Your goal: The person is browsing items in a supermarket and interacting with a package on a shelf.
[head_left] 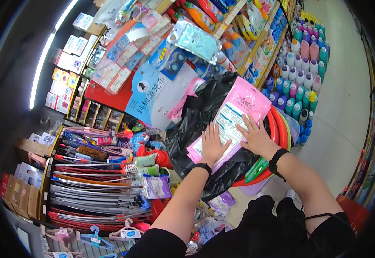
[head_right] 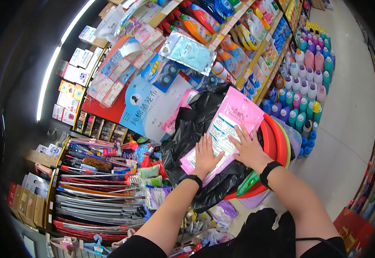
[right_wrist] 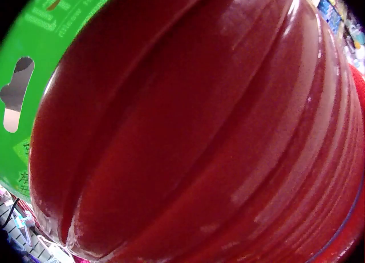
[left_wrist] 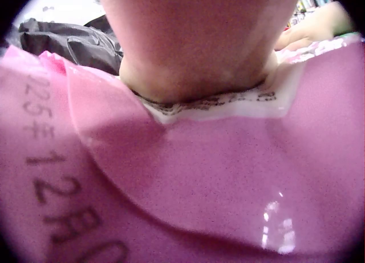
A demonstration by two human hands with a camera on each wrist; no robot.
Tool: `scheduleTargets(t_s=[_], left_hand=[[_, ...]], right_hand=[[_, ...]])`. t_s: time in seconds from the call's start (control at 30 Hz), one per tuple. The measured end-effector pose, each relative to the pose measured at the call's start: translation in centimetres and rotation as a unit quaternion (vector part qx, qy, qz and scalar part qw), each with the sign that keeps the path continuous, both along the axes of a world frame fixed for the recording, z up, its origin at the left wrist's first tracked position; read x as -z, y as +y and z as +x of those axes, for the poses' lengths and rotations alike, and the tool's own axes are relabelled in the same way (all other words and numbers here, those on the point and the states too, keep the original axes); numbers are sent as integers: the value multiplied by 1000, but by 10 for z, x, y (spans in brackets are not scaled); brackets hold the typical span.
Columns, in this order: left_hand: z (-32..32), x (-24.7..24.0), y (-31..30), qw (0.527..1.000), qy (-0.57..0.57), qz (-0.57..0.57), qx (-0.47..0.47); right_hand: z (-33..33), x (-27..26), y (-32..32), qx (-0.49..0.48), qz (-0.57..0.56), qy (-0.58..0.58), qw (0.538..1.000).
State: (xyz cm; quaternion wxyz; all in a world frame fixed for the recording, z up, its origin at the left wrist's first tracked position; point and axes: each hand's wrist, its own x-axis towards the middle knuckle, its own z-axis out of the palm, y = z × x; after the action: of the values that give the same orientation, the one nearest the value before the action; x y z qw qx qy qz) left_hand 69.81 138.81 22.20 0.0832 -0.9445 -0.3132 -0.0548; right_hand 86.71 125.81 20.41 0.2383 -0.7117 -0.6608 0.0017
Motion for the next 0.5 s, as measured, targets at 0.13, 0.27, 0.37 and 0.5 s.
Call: scheduleTargets(t_s=[0.13, 0.27, 0.37, 0.5], left_hand=[[-1, 0, -1, 1000, 6, -8, -9], [-1, 4, 2, 1000, -6, -9, -4], [0, 4, 1, 1000, 6, 3, -5], [0, 8, 3, 1000, 4, 4, -5]], right_hand=[[-1, 2, 1, 3, 3, -2, 1000], [-1, 4, 2, 2, 11, -10, 1000], [-2, 10, 4, 8, 13, -10, 1000], [-2, 17, 6, 10, 25, -17, 999]])
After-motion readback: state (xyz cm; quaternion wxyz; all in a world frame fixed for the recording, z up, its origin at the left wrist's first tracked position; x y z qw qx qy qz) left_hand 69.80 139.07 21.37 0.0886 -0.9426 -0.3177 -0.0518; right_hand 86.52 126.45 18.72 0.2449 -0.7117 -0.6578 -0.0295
